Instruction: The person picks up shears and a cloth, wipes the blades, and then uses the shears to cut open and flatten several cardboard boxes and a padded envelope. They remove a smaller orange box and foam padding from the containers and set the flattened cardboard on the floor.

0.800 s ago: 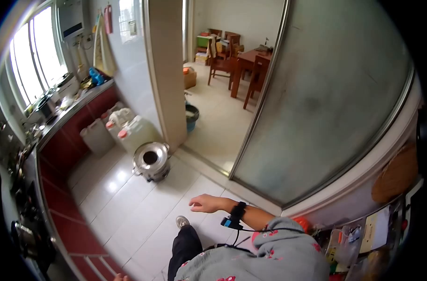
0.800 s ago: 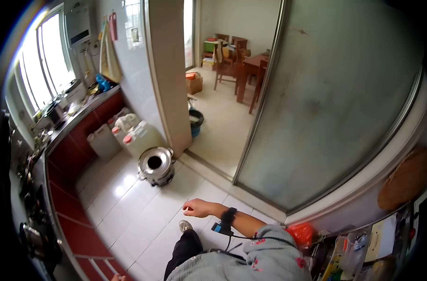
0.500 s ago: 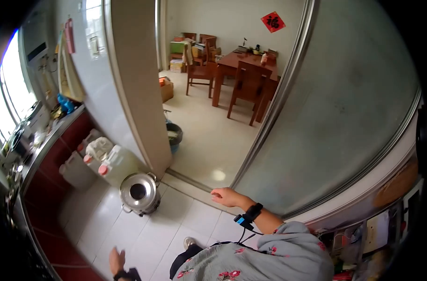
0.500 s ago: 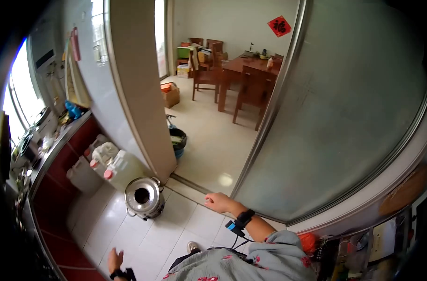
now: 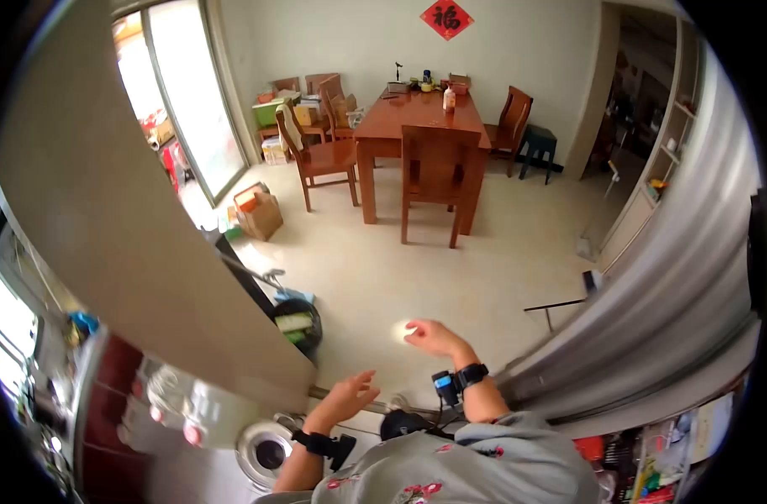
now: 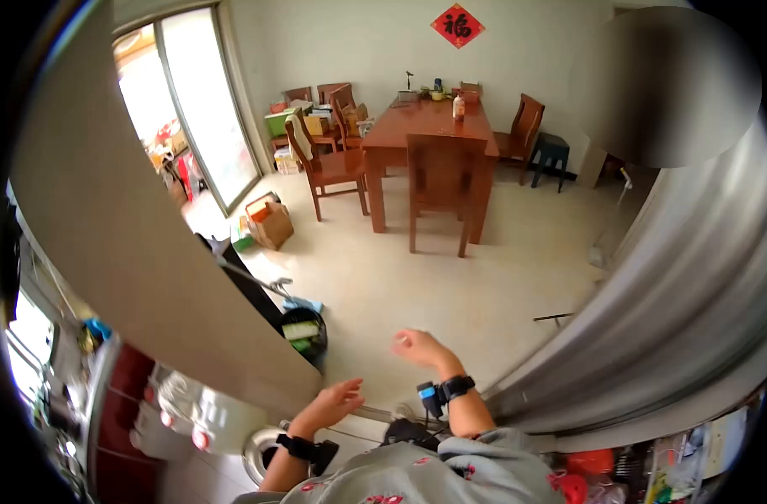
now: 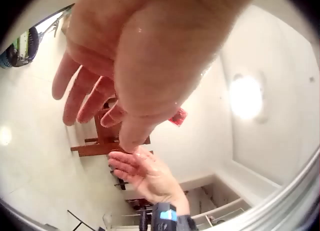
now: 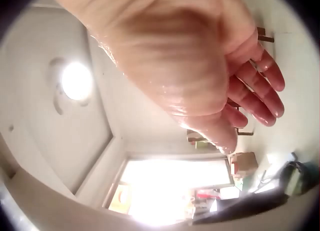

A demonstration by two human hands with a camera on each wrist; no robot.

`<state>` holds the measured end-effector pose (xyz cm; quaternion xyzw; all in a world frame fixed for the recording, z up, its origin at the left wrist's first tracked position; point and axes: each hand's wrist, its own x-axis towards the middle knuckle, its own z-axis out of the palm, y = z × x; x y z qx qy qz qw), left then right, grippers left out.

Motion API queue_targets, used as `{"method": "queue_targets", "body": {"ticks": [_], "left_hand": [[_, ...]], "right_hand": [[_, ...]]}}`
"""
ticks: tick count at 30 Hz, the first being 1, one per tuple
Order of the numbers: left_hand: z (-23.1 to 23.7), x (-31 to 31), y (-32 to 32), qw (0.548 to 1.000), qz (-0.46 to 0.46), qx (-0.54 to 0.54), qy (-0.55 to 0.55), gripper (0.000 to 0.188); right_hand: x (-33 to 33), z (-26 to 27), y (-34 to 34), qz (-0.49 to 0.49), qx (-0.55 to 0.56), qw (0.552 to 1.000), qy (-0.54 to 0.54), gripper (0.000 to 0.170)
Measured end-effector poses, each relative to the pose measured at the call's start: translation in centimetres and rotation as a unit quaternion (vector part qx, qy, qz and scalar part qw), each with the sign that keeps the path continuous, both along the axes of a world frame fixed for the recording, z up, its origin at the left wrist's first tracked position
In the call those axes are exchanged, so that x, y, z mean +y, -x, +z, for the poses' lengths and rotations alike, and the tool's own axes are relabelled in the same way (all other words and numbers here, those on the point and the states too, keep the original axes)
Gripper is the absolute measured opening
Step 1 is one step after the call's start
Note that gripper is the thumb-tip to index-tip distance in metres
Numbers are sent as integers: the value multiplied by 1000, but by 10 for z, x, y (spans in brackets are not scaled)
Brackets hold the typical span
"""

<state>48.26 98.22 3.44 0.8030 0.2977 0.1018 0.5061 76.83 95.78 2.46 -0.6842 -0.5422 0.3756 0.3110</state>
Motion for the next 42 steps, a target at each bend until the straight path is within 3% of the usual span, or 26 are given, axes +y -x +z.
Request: {"method": "queue_targets", "body": {"ticks": [4,6,10,11,14,18,19,22,26,28,29,31,32,33,35,37,38,41,42], "left_hand": [[17,90,-30,992,23,100,-76,52],[7,137,-35,991,90,95,-27,52],[-14,216,-31,976,174,118,58,51],[-22,242,-29,974,178,133,49,51],[-60,335,-24,964,194,183,20,49],[-54,471,-48,954,196,200,-105,47],[-48,509,-65,955,176,194,-135,47],[-18,606,-132,946,127,207,-214,49],[26,679,-216,982,111,72,-132,49],[30,715,-249,989,104,65,-87,53],[23,732,-260,982,124,58,-133,54],[0,762,-275,961,161,42,-221,56],[8,774,-283,951,196,137,-194,59],[-8,792,-282,934,218,160,-235,60],[-24,828,-281,912,262,223,-222,61],[-33,859,-285,893,307,267,-193,61],[-38,877,-287,879,326,299,-178,58],[-52,920,-302,867,374,293,-150,54],[-43,929,-315,873,363,293,-142,52]], "right_hand": [[122,29,-62,-43,-23,996,-78,38],[179,28,-86,-28,-58,985,-161,30],[253,51,-110,28,-13,991,-132,21],[275,50,-117,40,18,993,-109,20],[338,35,-158,71,-27,995,-64,20],[411,48,-205,33,7,998,44,21],[430,56,-216,21,14,996,80,21],[490,68,-251,34,-35,998,41,29],[580,80,-270,50,-9,998,37,33],[643,69,-285,124,-19,991,-39,35],[670,63,-294,157,-26,985,-73,36],[729,64,-317,195,-151,945,-214,32],[761,70,-335,192,-153,943,-224,32],[794,76,-359,189,-154,941,-235,32],[868,80,-429,168,-141,940,-261,29],[926,97,-503,41,-121,976,-176,23],[956,87,-553,-42,-141,973,-180,20],[1024,12,-721,-297,-244,906,-177,14],[1027,-28,-781,-329,-329,871,-159,13]]}}
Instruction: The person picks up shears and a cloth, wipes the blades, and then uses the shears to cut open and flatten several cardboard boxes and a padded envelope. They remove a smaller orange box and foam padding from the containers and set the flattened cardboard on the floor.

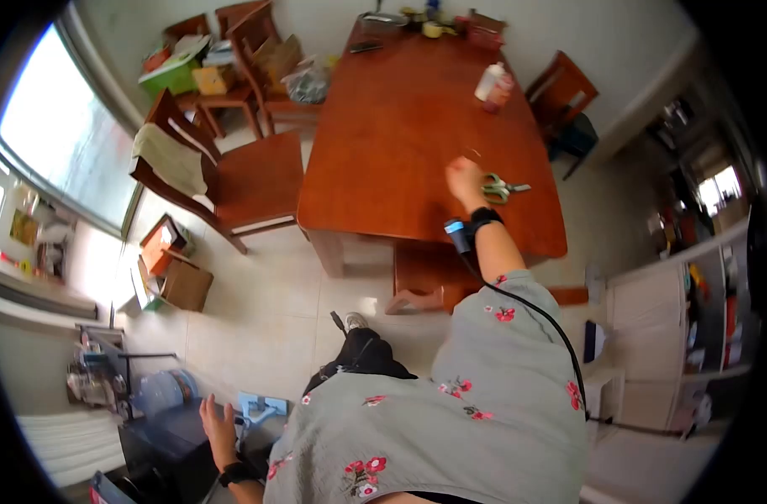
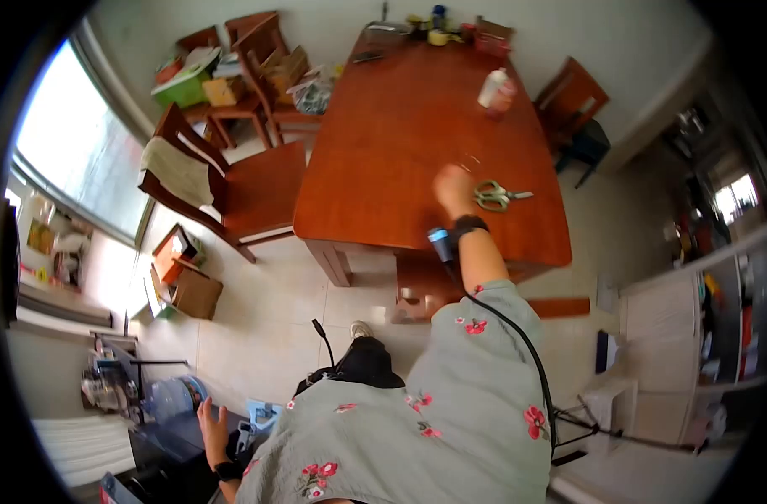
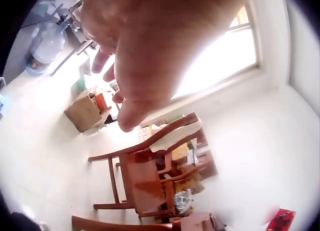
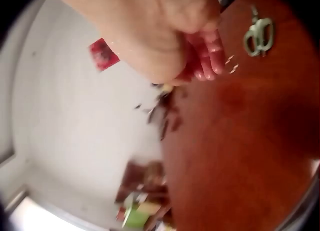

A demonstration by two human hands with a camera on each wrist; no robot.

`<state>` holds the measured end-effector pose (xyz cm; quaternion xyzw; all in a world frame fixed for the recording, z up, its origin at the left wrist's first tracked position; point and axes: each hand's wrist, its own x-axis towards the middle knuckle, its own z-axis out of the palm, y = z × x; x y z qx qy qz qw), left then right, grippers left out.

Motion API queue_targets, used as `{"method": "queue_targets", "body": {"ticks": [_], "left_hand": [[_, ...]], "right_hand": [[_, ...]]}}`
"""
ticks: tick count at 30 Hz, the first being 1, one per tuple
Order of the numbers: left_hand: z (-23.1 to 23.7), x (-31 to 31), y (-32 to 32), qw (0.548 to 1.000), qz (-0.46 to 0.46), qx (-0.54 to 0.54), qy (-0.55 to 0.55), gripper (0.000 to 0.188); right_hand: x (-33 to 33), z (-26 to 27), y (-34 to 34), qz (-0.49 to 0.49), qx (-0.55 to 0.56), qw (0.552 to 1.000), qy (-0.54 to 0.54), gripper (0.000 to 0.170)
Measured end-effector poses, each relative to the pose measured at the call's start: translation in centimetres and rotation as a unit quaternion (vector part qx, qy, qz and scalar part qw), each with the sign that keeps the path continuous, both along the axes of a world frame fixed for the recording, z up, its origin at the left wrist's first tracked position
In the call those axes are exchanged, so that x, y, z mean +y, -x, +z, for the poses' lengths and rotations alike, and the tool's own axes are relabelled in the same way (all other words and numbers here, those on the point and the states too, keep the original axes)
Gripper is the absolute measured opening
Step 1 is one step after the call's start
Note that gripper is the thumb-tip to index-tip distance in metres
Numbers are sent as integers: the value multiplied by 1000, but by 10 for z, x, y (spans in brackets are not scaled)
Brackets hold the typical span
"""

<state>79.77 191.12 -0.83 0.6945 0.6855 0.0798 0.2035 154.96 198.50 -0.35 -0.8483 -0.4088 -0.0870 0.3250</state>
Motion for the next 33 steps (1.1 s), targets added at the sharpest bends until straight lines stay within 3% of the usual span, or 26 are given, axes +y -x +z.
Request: {"method": "queue_targets", "body": {"ticks": [1,2,4,5,6,7,8,9,11,13,15,17,19,21,23,24,25,27,28,29,30,32,33], "left_hand": [[9,6,-14,1000,3,-5,9,50],[7,14,-20,1000,3,7,10,48],[8,24,-28,999,40,8,31,50],[12,30,-36,997,65,4,48,49],[17,37,-45,994,86,30,59,49],[20,45,-54,991,101,54,74,48],[24,54,-61,989,111,61,80,48],[27,62,-65,987,115,69,86,48],[33,73,-59,988,120,72,70,49],[40,92,-70,984,139,57,96,47],[42,111,-80,978,155,69,121,47],[33,129,-86,979,155,47,124,48],[15,143,-85,980,151,27,129,48],[9,164,-81,980,147,6,132,48],[-1,182,-72,983,133,-9,129,47],[-11,192,-65,984,128,-15,124,47],[-20,201,-56,985,123,-20,119,47],[-30,233,-48,990,92,-67,80,46],[-34,253,-45,990,73,-97,67,46],[-32,275,-44,989,54,-127,54,45],[-28,296,-45,985,25,-165,54,45],[-2,341,-53,968,-26,-240,62,44],[19,358,-54,957,-51,-276,73,44]], "right_hand": [[-2,-20,-37,-99,30,990,90,15],[-13,-56,-79,-69,-69,967,236,17],[-35,-122,-159,12,-323,833,449,21],[-39,-122,-161,-63,-127,924,355,30],[-41,-113,-154,-143,41,969,198,41],[-30,-102,-148,-228,160,933,229,46],[-34,-129,-166,-244,82,944,208,52],[-30,-120,-168,-262,95,910,307,59],[-38,-156,-190,-268,30,908,321,61],[-40,-174,-209,-283,114,895,326,63],[-46,-166,-206,-313,269,897,158,55],[-36,-118,-166,-368,265,872,183,46],[-42,-115,-153,-416,311,843,140,42],[-30,-76,-111,-430,340,836,26,41],[-25,-67,-99,-470,361,800,-94,42],[-7,-54,-80,-419,387,796,-204,41],[9,-33,-61,-423,408,787,-186,33],[55,-8,-10,-241,371,850,-286,27],[87,5,10,-188,392,862,-260,22],[116,16,41,-70,408,882,-225,25],[163,47,119,-46,388,889,-239,31],[231,76,214,147,461,866,-130,32],[267,68,254,238,440,860,-100,35]]}}
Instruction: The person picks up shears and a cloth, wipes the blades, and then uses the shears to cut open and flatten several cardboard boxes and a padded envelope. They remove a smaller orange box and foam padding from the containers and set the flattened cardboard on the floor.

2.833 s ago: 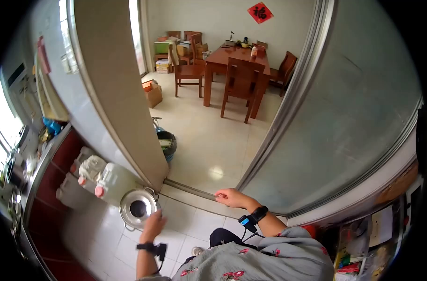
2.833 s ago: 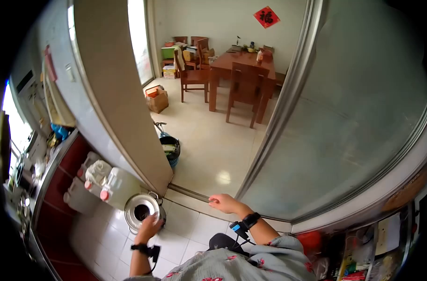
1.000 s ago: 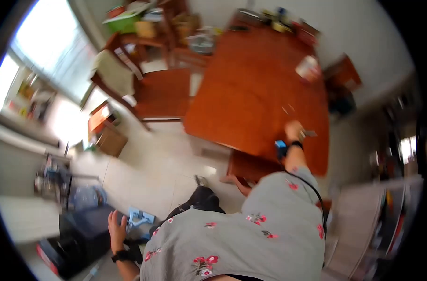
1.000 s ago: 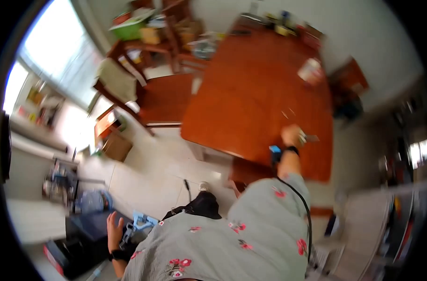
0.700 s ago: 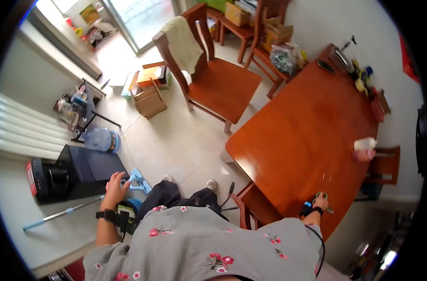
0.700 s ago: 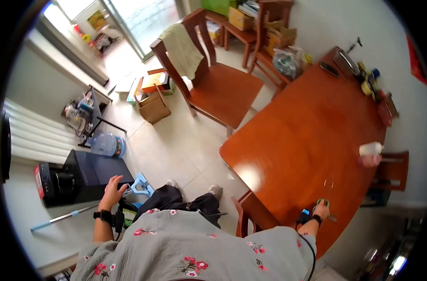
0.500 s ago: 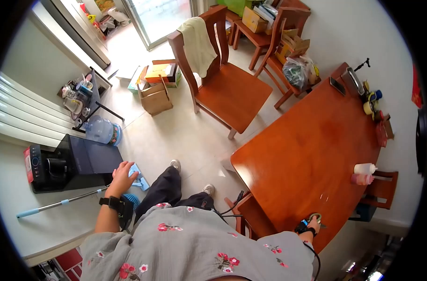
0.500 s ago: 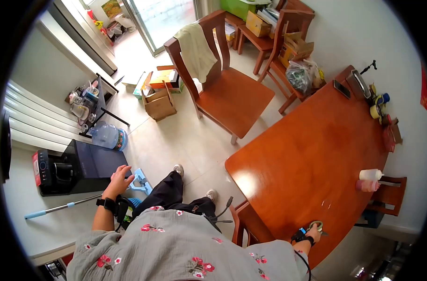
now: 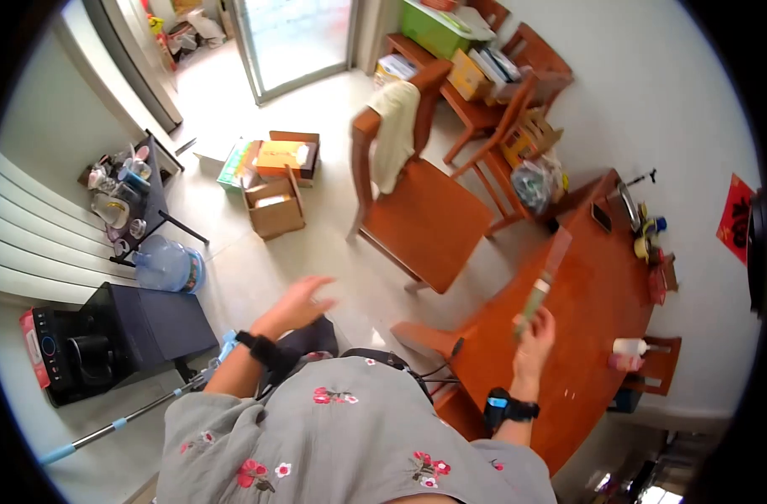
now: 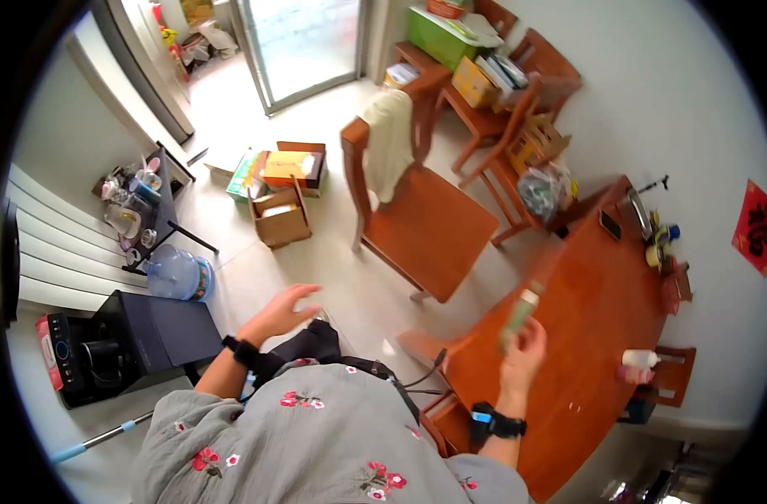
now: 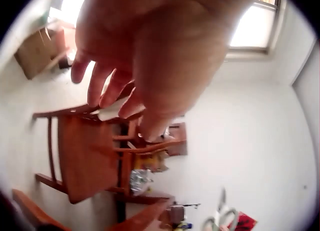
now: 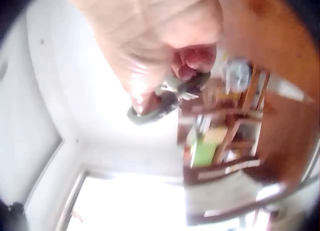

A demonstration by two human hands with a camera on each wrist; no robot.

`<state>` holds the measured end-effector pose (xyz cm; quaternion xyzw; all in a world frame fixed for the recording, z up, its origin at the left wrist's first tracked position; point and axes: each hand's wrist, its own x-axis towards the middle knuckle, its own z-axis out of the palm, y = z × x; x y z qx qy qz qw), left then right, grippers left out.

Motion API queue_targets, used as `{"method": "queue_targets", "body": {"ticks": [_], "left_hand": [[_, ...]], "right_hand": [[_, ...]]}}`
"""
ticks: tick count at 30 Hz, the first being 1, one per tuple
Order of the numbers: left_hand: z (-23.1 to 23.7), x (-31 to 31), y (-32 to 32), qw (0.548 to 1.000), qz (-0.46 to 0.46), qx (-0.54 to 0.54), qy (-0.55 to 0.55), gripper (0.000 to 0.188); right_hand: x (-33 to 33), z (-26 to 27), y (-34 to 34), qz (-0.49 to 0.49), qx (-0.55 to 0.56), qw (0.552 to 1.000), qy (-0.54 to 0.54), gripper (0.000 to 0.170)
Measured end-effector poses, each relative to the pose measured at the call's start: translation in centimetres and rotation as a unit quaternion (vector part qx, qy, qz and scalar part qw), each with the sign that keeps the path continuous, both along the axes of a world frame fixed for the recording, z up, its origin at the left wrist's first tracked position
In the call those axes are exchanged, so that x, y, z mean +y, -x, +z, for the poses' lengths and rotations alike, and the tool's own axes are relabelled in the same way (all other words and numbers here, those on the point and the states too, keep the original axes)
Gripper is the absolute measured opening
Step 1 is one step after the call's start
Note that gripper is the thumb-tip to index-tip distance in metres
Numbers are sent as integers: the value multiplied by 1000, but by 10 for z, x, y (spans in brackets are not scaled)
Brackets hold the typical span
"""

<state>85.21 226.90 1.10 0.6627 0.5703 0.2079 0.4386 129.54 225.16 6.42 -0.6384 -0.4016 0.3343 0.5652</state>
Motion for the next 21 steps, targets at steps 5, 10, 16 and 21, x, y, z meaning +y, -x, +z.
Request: {"method": "queue_targets", "body": {"ticks": [5,10,16,21], "left_hand": [[56,58,13,898,32,-416,138,38],[51,76,83,828,245,-491,112,28],[26,64,170,813,392,-424,73,27],[24,66,205,753,517,-407,26,24]], "right_hand": [[118,37,243,386,-211,898,2,50],[165,45,352,549,-260,792,-63,45],[312,17,340,414,-392,794,-208,24],[453,1,303,444,-660,591,-131,35]]}}
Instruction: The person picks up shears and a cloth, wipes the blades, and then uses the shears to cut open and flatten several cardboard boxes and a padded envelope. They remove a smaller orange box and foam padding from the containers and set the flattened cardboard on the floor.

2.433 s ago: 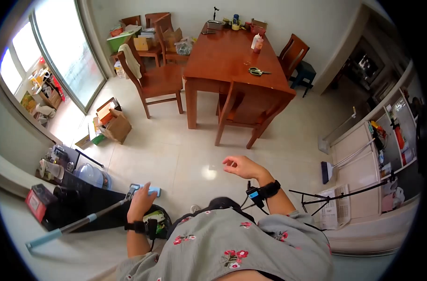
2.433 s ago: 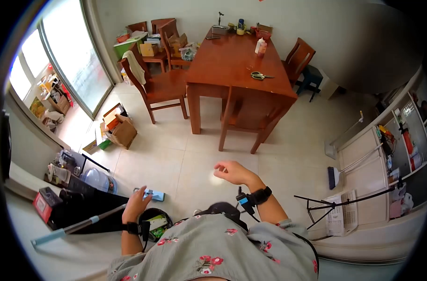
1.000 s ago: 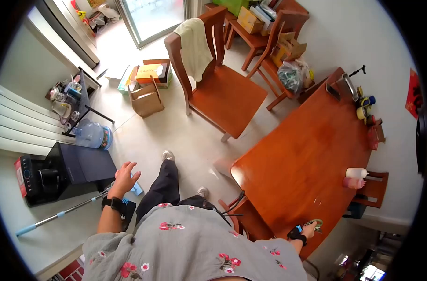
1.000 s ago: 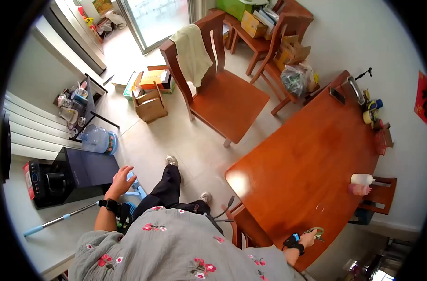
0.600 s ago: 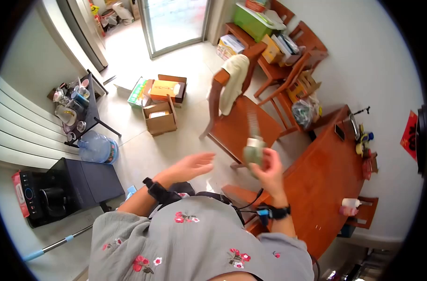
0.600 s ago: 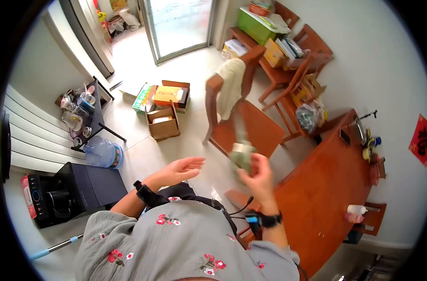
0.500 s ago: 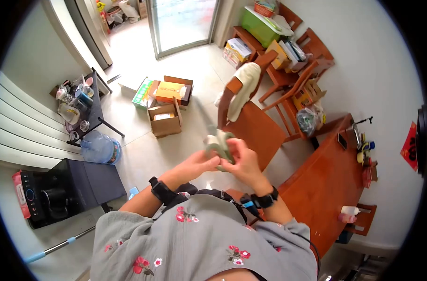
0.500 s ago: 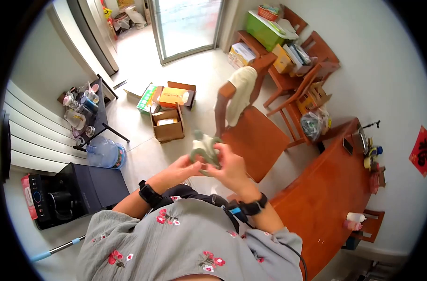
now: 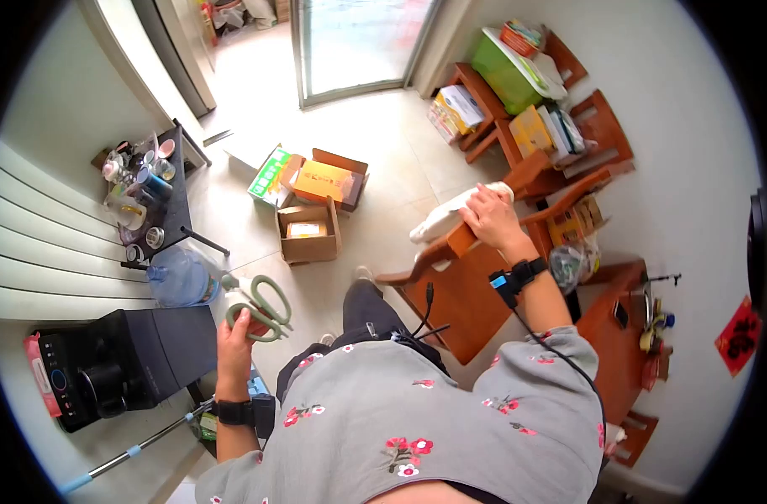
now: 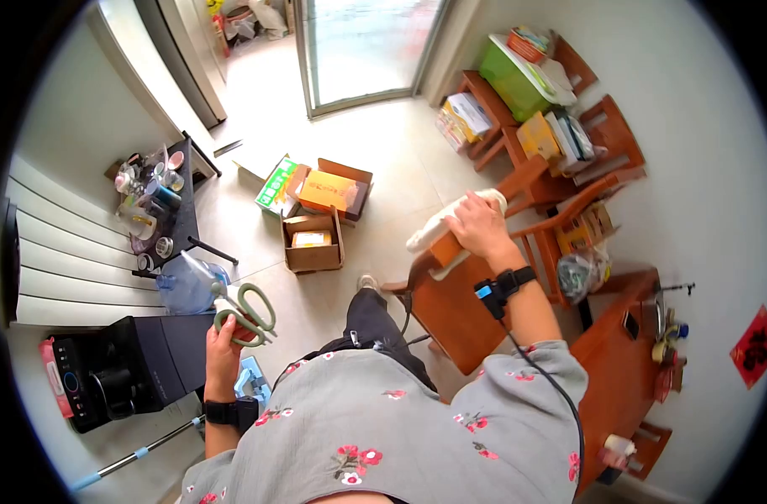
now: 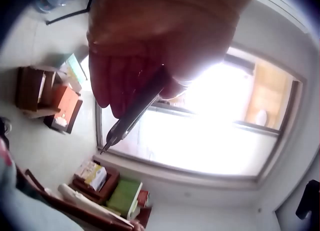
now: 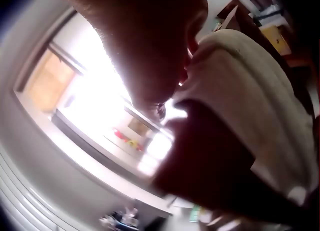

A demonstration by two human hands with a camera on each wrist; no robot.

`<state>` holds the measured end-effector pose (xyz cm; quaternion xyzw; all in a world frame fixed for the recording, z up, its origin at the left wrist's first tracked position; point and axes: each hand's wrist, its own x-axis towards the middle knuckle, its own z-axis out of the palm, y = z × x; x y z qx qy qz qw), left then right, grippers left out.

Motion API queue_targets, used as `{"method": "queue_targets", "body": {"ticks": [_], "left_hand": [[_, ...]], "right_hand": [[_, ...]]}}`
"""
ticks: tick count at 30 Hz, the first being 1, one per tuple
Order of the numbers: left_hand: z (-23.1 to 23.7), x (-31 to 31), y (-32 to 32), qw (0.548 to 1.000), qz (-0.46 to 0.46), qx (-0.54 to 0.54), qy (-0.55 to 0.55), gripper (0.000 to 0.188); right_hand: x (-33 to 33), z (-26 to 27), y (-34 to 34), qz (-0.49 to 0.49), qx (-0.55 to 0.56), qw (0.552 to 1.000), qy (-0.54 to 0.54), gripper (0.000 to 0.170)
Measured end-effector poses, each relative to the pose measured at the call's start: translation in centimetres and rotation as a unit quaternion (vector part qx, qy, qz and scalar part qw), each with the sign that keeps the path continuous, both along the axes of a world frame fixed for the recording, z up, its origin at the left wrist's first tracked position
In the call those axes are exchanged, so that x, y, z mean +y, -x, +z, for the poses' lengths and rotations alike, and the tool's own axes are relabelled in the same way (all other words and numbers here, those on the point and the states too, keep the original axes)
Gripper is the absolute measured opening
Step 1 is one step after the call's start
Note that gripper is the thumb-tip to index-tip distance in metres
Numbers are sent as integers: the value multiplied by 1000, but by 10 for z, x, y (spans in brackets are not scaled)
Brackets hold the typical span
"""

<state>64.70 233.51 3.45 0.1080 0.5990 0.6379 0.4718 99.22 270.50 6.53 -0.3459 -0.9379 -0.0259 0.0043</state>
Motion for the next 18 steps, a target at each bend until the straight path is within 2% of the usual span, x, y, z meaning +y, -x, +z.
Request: {"method": "queue_targets", "body": {"ticks": [1,3,4,7,9,10,11,14,15,17,18], "left_hand": [[-2,5,4,1000,22,1,5,23],[-3,22,9,996,84,-10,2,23],[-7,30,10,993,115,-23,-2,23],[-1,68,8,981,188,-40,-22,23],[-1,78,7,976,212,-44,-32,22],[0,83,8,976,211,-50,-29,22],[1,88,9,977,207,-56,-24,22],[-5,99,19,975,211,-69,1,22],[-13,99,25,976,206,-75,1,22],[-20,99,40,975,208,-71,3,22],[-25,101,48,977,205,-66,1,22]], "right_hand": [[12,21,16,-9,-144,987,76,38],[42,20,38,-4,-313,941,128,38],[52,20,46,19,-347,925,151,38],[85,-3,58,64,-395,888,227,38],[100,-18,59,-9,-414,844,342,44],[102,-12,65,-15,-442,830,340,51],[110,-41,57,21,-476,814,331,57],[111,-28,69,-13,-508,804,309,67],[111,-17,73,-29,-503,810,302,66],[112,-22,76,-76,-536,787,298,63],[115,-28,72,-66,-514,800,301,60]]}}
